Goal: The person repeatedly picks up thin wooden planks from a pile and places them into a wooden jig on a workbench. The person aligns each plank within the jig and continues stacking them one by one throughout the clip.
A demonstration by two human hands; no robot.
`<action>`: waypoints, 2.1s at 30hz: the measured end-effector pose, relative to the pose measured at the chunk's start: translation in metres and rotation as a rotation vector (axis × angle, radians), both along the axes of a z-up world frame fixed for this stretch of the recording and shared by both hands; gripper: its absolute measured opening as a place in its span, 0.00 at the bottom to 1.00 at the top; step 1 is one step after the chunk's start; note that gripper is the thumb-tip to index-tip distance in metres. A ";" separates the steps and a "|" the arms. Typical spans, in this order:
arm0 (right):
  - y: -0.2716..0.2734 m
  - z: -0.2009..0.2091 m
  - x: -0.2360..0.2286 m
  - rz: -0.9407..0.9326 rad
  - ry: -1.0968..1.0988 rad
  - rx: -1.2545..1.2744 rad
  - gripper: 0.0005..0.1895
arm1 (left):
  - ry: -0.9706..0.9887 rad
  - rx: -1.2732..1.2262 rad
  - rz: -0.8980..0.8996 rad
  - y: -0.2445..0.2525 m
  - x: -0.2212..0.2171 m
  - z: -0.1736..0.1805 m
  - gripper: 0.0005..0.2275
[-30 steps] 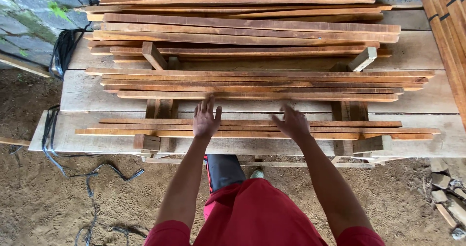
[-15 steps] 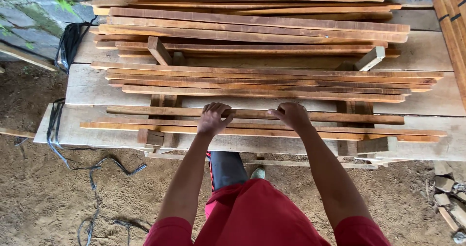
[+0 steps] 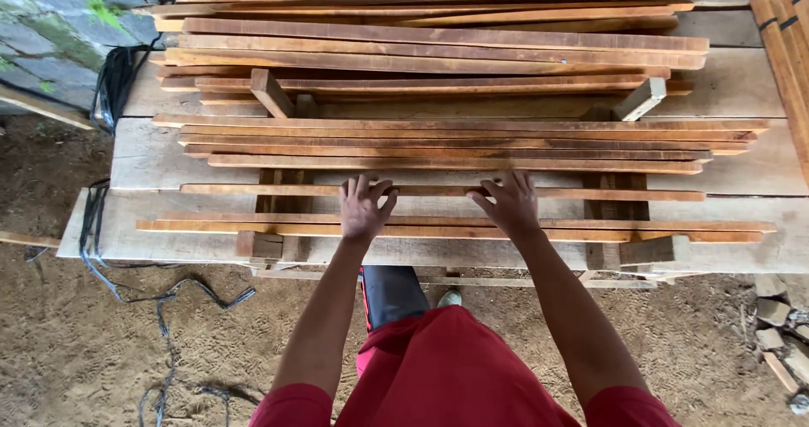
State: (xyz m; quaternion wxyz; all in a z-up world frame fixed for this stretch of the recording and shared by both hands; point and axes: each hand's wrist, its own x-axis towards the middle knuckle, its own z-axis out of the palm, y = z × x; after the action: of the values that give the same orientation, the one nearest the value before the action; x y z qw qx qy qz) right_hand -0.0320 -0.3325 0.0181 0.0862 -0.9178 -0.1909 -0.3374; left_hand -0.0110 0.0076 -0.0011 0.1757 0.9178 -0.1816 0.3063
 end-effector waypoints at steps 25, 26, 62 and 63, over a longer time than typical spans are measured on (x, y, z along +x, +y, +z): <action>-0.002 -0.027 -0.013 -0.235 0.099 0.064 0.26 | 0.207 -0.095 -0.058 -0.004 0.002 0.002 0.18; 0.000 -0.023 -0.017 -0.221 0.175 0.103 0.28 | 0.175 -0.081 -0.043 -0.004 0.002 0.001 0.18; 0.003 -0.019 -0.008 0.178 0.170 0.111 0.24 | -0.070 0.029 -0.082 0.004 0.003 -0.018 0.07; 0.004 -0.017 -0.008 0.160 0.123 0.088 0.24 | -0.094 0.050 -0.057 0.004 0.003 -0.024 0.07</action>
State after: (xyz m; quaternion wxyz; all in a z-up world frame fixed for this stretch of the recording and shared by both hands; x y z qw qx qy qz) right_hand -0.0403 -0.3286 0.0011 0.1647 -0.9138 -0.2431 -0.2806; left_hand -0.0076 0.0112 -0.0252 0.1525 0.9010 -0.2235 0.3391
